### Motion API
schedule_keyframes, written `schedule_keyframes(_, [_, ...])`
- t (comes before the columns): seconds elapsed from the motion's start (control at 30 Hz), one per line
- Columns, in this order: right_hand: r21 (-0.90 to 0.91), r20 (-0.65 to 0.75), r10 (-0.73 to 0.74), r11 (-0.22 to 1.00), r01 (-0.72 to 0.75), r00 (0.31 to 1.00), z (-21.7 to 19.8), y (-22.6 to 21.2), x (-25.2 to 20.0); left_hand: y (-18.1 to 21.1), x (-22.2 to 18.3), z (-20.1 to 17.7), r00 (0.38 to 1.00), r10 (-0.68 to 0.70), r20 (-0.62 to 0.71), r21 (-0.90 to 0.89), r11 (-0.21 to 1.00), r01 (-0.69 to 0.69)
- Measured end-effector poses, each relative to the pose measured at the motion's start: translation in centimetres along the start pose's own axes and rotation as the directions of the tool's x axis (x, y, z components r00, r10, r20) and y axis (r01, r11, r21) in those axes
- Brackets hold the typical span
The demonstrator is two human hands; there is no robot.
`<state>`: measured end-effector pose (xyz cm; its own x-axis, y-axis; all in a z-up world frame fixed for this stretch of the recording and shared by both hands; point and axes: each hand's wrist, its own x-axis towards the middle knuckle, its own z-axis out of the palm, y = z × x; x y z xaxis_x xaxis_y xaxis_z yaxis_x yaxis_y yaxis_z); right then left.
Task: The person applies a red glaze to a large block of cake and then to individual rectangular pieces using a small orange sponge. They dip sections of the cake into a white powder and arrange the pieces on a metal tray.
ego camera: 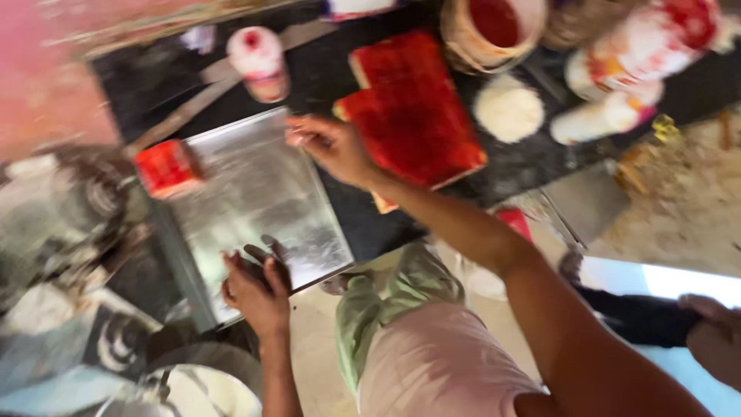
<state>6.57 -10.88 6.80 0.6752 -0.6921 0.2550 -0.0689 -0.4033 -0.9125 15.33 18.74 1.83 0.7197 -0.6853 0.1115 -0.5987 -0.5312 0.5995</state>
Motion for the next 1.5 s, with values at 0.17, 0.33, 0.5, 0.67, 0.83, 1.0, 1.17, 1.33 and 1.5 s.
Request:
schedule_keyframes(0.17, [-0.325,-0.046,-0.096,0.943,0.077,0.994,-20.5,3.9,4.8,7.4,0.4,3.4,0.992,0.121,0.027,-0.316,0.943,-0.106])
schedule_keyframes(0.33, [-0.638,0.246,-0.042,0.745,0.195,0.968,-22.9,12.6,11.7,15.4,-0.1,11.1,0.975,0.223,0.016,-0.507,0.842,-0.185])
schedule_keyframes(0.5, [-0.751,0.368,0.038,0.600,0.273,0.929,-15.4,15.7,12.9,17.2,-0.1,16.6,0.996,0.083,0.019,-0.460,0.885,-0.065])
schedule_keyframes(0.67, [-0.749,0.453,0.249,0.627,0.215,0.856,-12.3,14.8,13.5,16.3,-0.2,17.9,0.999,0.043,0.003,-0.395,0.918,-0.038])
schedule_keyframes(0.83, [-0.781,0.246,0.246,0.623,0.042,0.937,-9.9,15.5,15.7,16.2,-0.4,18.1,0.998,0.057,-0.008,-0.385,0.921,-0.055])
schedule_keyframes(1.0, [-0.612,0.429,-0.029,0.725,0.315,0.903,-12.4,16.6,15.2,16.5,0.3,17.8,0.996,0.078,-0.038,-0.422,0.902,-0.087])
schedule_keyframes(1.17, [-0.561,0.523,0.023,0.762,0.323,0.852,-12.6,16.4,15.0,16.4,0.0,17.2,0.996,0.087,0.000,-0.448,0.890,-0.078])
schedule_keyframes(1.33, [-0.146,0.305,-0.203,0.956,0.256,0.931,-19.2,13.3,13.6,16.0,0.3,17.6,0.993,0.110,-0.040,-0.474,0.873,-0.115])
schedule_keyframes(1.5, [0.271,0.154,0.215,0.929,-0.250,0.965,-34.3,8.6,8.6,15.8,0.4,18.1,0.989,0.131,-0.063,-0.427,0.893,-0.145])
